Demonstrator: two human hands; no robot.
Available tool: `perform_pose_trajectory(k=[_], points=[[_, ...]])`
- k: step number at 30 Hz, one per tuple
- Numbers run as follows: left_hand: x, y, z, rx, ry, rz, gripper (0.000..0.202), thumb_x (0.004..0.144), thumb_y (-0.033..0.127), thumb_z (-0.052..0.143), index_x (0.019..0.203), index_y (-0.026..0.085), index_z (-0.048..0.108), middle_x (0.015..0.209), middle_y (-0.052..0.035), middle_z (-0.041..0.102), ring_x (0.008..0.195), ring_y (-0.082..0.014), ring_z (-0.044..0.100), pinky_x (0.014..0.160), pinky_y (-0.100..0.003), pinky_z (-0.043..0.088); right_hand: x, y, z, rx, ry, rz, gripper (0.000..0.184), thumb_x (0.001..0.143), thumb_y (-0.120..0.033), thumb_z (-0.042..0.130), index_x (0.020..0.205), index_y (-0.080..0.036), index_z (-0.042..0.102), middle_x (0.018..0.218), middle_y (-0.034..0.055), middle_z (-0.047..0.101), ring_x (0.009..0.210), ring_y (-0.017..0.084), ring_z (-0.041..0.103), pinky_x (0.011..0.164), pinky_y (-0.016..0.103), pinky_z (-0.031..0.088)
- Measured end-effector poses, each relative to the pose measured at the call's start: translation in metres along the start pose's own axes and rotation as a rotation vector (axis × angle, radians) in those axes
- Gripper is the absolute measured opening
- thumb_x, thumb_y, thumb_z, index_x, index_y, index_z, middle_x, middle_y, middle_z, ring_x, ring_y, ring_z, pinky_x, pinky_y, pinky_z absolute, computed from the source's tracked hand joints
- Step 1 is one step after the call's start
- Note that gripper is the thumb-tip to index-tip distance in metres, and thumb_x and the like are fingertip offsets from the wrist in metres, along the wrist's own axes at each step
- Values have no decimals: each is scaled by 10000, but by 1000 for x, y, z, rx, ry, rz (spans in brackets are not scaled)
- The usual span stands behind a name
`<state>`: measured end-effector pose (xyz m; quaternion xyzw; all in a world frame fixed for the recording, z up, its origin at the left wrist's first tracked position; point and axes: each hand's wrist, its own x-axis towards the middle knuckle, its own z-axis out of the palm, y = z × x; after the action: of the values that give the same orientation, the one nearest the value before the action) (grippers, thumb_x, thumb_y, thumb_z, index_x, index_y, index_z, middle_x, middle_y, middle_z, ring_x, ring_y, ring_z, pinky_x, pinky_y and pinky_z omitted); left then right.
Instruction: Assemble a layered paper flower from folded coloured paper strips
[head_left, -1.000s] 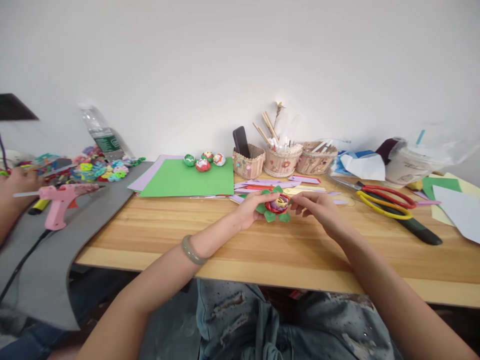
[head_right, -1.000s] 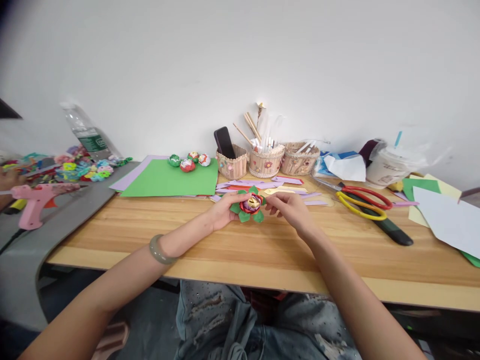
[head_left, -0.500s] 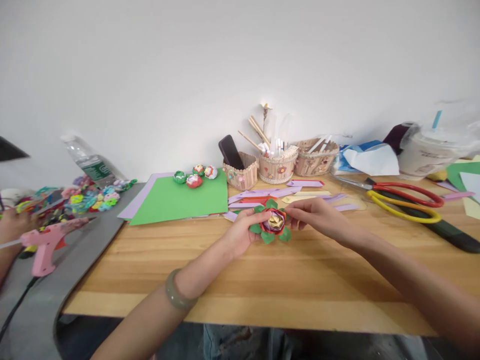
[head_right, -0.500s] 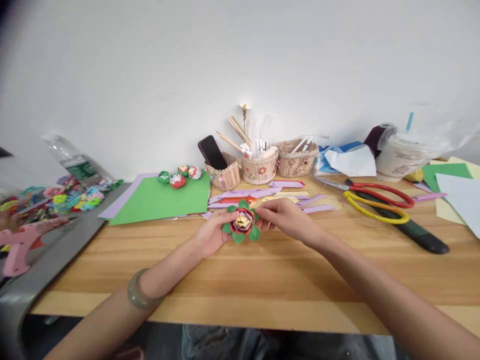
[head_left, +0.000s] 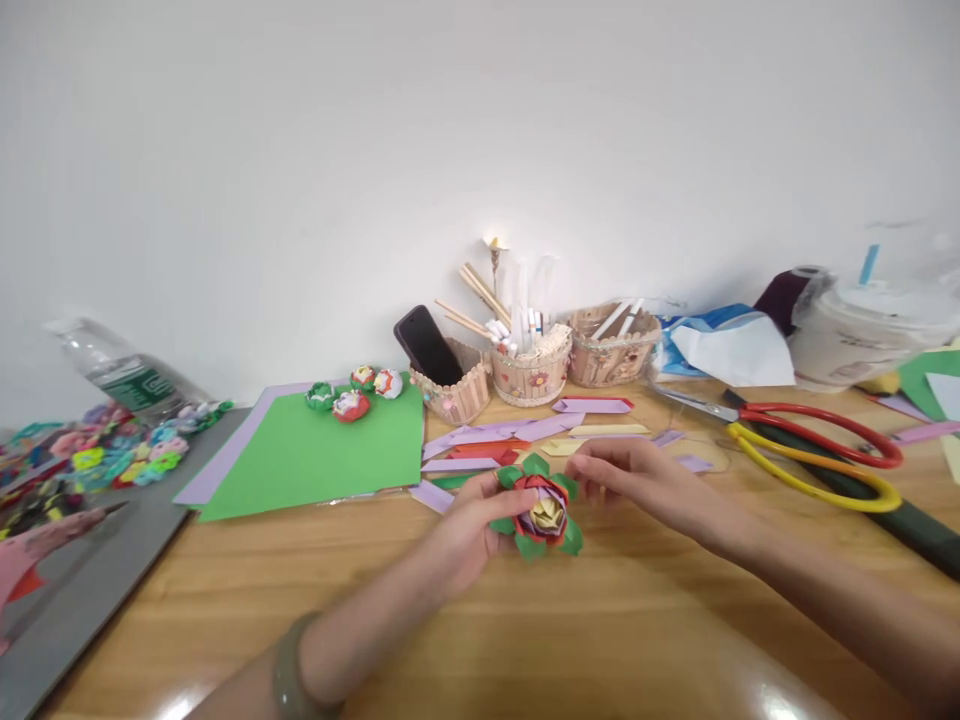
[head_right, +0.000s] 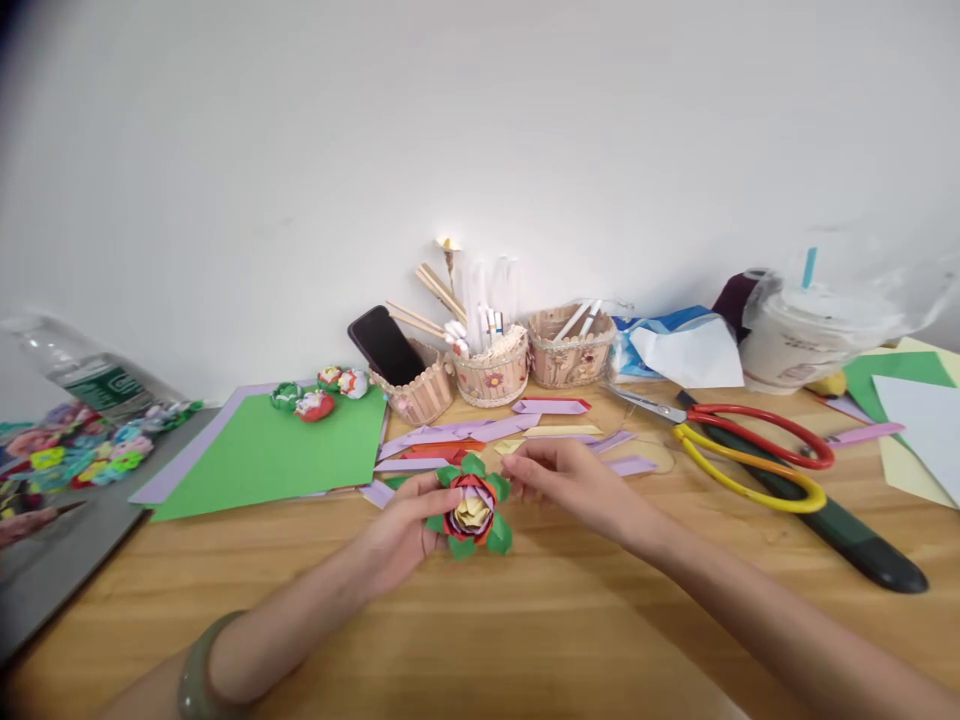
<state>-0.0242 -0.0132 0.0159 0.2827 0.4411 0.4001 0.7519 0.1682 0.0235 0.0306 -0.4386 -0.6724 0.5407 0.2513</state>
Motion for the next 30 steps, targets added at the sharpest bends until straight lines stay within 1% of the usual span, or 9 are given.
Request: perform_pose_trajectory(k=[3, 7, 11, 14, 18, 21, 24, 28, 30], points=[[6, 1, 9, 25, 10, -15, 410, 496, 264, 815, 845, 126, 649, 790, -53, 669, 635, -142, 601, 567, -249, 468, -1, 5, -6, -27, -12, -35, 373, 755, -521, 558, 670, -159, 585, 626, 1, 556, 597, 131, 503, 562, 252, 386], [16, 0, 18, 57, 12, -43, 438, 471, 289, 827, 839, 143, 639, 793, -41, 666, 662, -142, 602, 596, -251, 466, -4, 8, -13, -34, 11, -51, 372, 782, -515, 521, 664, -164, 554, 621, -4, 532, 596, 132, 496, 561, 251, 385], [26, 2, 26, 177, -91, -97, 396, 514, 292, 807, 838, 130, 647, 775, -47, 669, 629, -127, 591, 580, -235, 446, -4, 10, -16, 32, 80, -58, 370, 766, -526, 538, 744, -158, 574, 698, 12, 559, 637, 135, 500, 574, 248, 391], [31, 4, 32, 180, -122, -107, 356, 506, 273, 813, 789, 132, 650, 734, -29, 663, 612, -115, 582, 568, -216, 432, -1, 15, -16, 66, 115, -50, 402, 758, -550, 531, 669, -160, 556, 606, -11, 513, 553, 113, 451, 498, 230, 347], [39, 3, 32, 132, -138, -102, 375, 536, 320, 802, 829, 142, 650, 782, -37, 665, 637, -120, 586, 589, -223, 446, 0, 18, -18, 68, 178, -40, 384, 802, -528, 486, 698, -167, 563, 611, -16, 513, 544, 107, 446, 488, 224, 337], [43, 2, 29, 81, -153, -108, 377, 606, 410, 746, 852, 141, 652, 785, -55, 665, 627, -125, 583, 575, -225, 448, -7, 13, -20, 17, 298, -96, 292, 824, -462, 493, 769, -187, 573, 671, -4, 545, 595, 126, 477, 515, 230, 361], [45, 3, 27, -6, -140, -138, 383, 662, 470, 669, 872, 151, 643, 826, -73, 672, 660, -157, 599, 565, -244, 450, -15, 7, -20, -85, 366, -139, 240, 832, -411, 495, 757, -201, 586, 692, 20, 589, 634, 154, 522, 553, 251, 400], [45, 3, 26, -61, -137, -118, 221, 582, 229, 657, 786, 149, 629, 794, -67, 683, 699, -183, 611, 589, -255, 446, -23, 5, -16, -203, 394, -169, 185, 822, -363, 510, 745, -215, 591, 672, 20, 601, 604, 154, 527, 538, 254, 408], [44, 1, 25, -66, -125, -89, 231, 539, 136, 617, 769, 153, 626, 794, -62, 689, 727, -190, 616, 602, -256, 442, -24, 7, -14, -253, 381, -188, 169, 829, -340, 504, 752, -217, 591, 661, 16, 595, 589, 147, 514, 516, 247, 397]])
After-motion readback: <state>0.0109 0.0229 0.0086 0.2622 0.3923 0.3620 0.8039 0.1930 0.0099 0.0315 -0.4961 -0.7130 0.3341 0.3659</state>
